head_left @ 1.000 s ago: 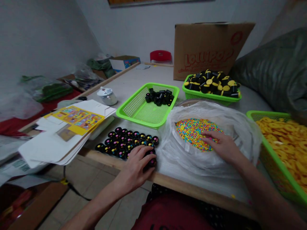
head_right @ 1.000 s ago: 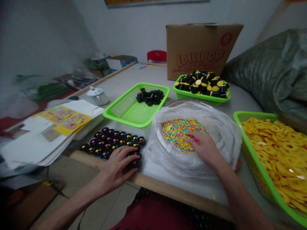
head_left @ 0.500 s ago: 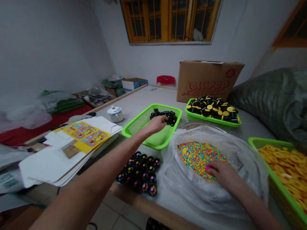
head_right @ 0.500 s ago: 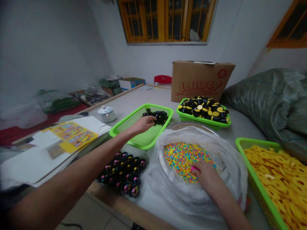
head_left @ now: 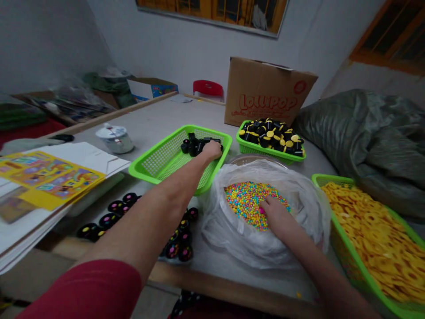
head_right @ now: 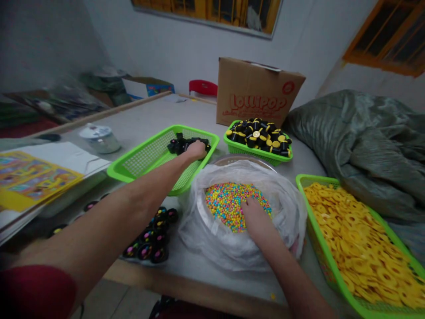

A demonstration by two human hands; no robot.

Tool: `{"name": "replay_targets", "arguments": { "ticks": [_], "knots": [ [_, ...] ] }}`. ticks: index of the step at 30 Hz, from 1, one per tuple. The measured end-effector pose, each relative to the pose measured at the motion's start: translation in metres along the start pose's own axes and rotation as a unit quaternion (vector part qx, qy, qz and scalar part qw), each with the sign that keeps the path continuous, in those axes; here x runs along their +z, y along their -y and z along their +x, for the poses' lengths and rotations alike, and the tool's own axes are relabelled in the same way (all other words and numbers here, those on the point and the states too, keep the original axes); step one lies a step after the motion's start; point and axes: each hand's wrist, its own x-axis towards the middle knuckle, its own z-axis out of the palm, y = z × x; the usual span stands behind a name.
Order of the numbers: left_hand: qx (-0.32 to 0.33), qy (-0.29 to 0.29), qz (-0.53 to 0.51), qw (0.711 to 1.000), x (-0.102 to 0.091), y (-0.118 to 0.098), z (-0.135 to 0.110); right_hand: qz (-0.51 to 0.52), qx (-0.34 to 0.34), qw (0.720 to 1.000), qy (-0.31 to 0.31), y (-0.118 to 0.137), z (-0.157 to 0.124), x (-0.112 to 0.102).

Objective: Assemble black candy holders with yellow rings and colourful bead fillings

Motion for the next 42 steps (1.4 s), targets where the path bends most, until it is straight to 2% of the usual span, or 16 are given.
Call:
{"name": "replay_targets", "arguments": {
  "ticks": [4,8,10,13,16,18,21,25,28,31,36,42],
  "knots": [
    [0.010,-0.019,-0.024,0.999,-0.013,0.009,-0.017,0.079,-0.030,0.996,0.031,0.019,0.013,0.006],
    [0.046,-0.062,-0.081,0.994,-0.041,0.019,-0.052,0.178,-0.007,0.983,0.040,0.024,0.019,0.008],
    [0.078,-0.072,-0.178,0.978,-0.055,0.018,-0.078,0.228,0.006,0.973,0.039,0.022,0.018,0.008],
    [0.144,-0.075,-0.329,0.930,-0.064,0.005,-0.121,0.294,0.017,0.955,0.031,0.016,0.016,0.005],
    [0.213,-0.016,-0.357,0.909,-0.052,-0.015,-0.156,0.335,0.019,0.942,0.010,0.009,0.012,-0.001],
    [0.249,0.035,-0.344,0.905,-0.034,-0.031,-0.172,0.358,0.018,0.934,-0.014,0.004,0.007,-0.006],
    [0.307,0.061,-0.288,0.905,-0.005,-0.054,-0.186,0.368,0.021,0.928,-0.042,-0.003,-0.005,-0.016],
    [0.356,0.093,-0.194,0.910,0.018,-0.079,-0.197,0.304,0.030,0.949,-0.078,-0.005,-0.022,-0.026],
    [0.355,0.104,-0.169,0.914,0.024,-0.089,-0.200,0.212,0.024,0.972,-0.093,-0.003,-0.031,-0.029],
    [0.360,0.116,-0.166,0.911,0.025,-0.092,-0.200,0.097,-0.017,0.987,-0.125,0.001,-0.035,-0.029],
    [0.364,0.113,-0.166,0.909,0.029,-0.091,-0.198,-0.072,-0.104,0.975,-0.181,0.011,-0.037,-0.030],
    [0.379,0.107,-0.168,0.904,0.032,-0.089,-0.197,-0.097,-0.134,0.964,-0.210,0.014,-0.039,-0.026]
  ]
}}
